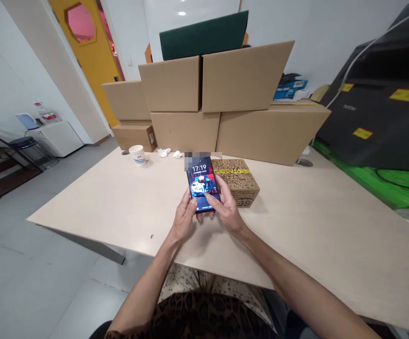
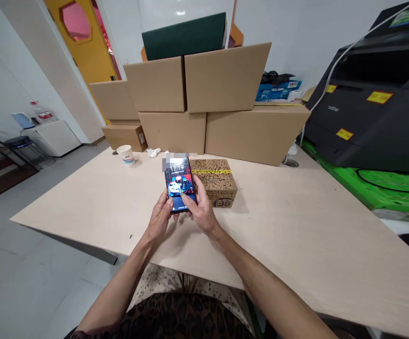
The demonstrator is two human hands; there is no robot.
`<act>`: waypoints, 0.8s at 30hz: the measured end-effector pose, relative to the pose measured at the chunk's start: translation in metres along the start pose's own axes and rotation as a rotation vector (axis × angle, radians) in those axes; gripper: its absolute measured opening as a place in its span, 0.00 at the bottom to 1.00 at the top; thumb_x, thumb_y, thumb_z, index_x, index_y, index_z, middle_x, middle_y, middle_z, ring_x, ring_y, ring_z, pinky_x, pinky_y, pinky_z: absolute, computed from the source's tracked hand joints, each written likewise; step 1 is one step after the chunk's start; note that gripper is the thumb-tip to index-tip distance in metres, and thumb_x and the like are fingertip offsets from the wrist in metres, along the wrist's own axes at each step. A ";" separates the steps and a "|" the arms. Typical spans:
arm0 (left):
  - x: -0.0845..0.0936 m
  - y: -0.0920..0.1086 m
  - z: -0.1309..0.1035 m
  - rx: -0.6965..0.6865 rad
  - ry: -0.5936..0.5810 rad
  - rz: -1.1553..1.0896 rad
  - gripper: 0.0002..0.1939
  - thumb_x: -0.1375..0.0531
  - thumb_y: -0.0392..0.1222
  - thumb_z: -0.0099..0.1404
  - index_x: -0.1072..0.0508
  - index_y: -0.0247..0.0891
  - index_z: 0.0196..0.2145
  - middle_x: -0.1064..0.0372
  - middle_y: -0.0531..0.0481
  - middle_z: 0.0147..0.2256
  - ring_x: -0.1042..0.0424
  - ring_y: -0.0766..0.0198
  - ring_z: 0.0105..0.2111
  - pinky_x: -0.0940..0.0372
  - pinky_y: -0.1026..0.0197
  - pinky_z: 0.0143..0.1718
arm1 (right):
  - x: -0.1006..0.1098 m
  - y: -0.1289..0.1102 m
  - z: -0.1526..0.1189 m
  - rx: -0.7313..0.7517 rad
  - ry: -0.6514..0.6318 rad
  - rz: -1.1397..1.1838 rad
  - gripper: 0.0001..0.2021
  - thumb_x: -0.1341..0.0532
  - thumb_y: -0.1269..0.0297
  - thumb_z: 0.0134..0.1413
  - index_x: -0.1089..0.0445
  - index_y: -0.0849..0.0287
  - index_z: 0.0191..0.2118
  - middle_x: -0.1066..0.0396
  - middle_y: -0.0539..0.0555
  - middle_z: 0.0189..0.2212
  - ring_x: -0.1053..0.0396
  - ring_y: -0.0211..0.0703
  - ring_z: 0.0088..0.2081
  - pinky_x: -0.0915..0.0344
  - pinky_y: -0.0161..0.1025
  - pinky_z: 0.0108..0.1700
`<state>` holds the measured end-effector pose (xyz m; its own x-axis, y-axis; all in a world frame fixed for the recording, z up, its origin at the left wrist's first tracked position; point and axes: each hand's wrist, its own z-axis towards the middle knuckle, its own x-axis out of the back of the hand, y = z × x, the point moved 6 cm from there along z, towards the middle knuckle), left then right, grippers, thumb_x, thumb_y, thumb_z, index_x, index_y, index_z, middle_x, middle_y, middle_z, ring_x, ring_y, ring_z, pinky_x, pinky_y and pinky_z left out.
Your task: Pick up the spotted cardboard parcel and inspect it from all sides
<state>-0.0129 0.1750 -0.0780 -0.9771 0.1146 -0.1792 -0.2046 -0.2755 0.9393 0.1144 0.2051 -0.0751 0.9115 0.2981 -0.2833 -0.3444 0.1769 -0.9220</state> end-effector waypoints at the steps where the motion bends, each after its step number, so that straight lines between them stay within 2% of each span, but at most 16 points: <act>1: 0.001 0.000 0.000 -0.001 0.002 0.001 0.34 0.41 0.59 0.72 0.36 0.40 0.68 0.25 0.43 0.45 0.35 0.70 0.25 0.36 0.65 0.25 | 0.001 0.000 0.000 -0.001 0.007 -0.004 0.43 0.30 0.49 0.57 0.48 0.49 0.73 0.24 0.57 0.48 0.33 0.36 0.24 0.35 0.37 0.20; 6: 0.002 -0.003 -0.001 -0.007 -0.007 0.010 0.34 0.41 0.60 0.72 0.36 0.40 0.68 0.26 0.42 0.46 0.35 0.69 0.27 0.36 0.65 0.25 | 0.004 -0.002 -0.002 -0.014 0.006 -0.012 0.42 0.29 0.49 0.56 0.45 0.53 0.71 0.23 0.53 0.36 0.33 0.36 0.24 0.35 0.35 0.21; 9: 0.000 -0.003 -0.001 -0.025 -0.038 0.022 0.33 0.41 0.59 0.73 0.36 0.40 0.68 0.25 0.43 0.43 0.36 0.70 0.25 0.36 0.65 0.25 | 0.008 -0.004 -0.004 -0.010 -0.005 -0.004 0.41 0.29 0.50 0.56 0.44 0.52 0.71 0.23 0.53 0.37 0.32 0.36 0.24 0.36 0.34 0.21; 14: -0.003 -0.002 -0.001 -0.032 -0.076 0.024 0.32 0.41 0.59 0.72 0.35 0.40 0.67 0.25 0.43 0.44 0.37 0.71 0.25 0.36 0.65 0.25 | 0.012 -0.007 -0.007 -0.009 -0.020 0.014 0.42 0.27 0.51 0.54 0.44 0.51 0.70 0.22 0.52 0.37 0.30 0.38 0.26 0.34 0.34 0.22; 17: -0.004 -0.003 -0.002 -0.019 -0.083 0.028 0.33 0.40 0.59 0.71 0.34 0.40 0.67 0.26 0.45 0.42 0.36 0.70 0.25 0.36 0.65 0.25 | 0.012 -0.008 -0.010 -0.037 -0.011 0.023 0.34 0.26 0.50 0.51 0.34 0.54 0.60 0.22 0.52 0.36 0.30 0.37 0.25 0.34 0.33 0.21; 21: -0.003 -0.008 -0.003 0.014 -0.102 -0.013 0.40 0.40 0.61 0.71 0.44 0.40 0.73 0.28 0.51 0.33 0.34 0.69 0.24 0.36 0.65 0.27 | 0.026 -0.017 -0.020 -0.040 0.118 0.062 0.24 0.24 0.50 0.47 0.27 0.57 0.44 0.24 0.51 0.32 0.32 0.36 0.25 0.37 0.31 0.19; 24: 0.002 -0.011 -0.002 0.013 -0.061 -0.100 0.44 0.41 0.63 0.71 0.49 0.39 0.74 0.27 0.51 0.32 0.33 0.69 0.24 0.36 0.65 0.27 | 0.061 -0.031 -0.029 0.034 0.309 0.081 0.24 0.22 0.51 0.41 0.27 0.56 0.40 0.27 0.49 0.30 0.35 0.34 0.23 0.39 0.30 0.17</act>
<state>-0.0124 0.1766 -0.0894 -0.9463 0.1991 -0.2548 -0.3001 -0.2469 0.9214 0.1876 0.1906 -0.0711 0.9040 0.0148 -0.4272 -0.4215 0.1971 -0.8851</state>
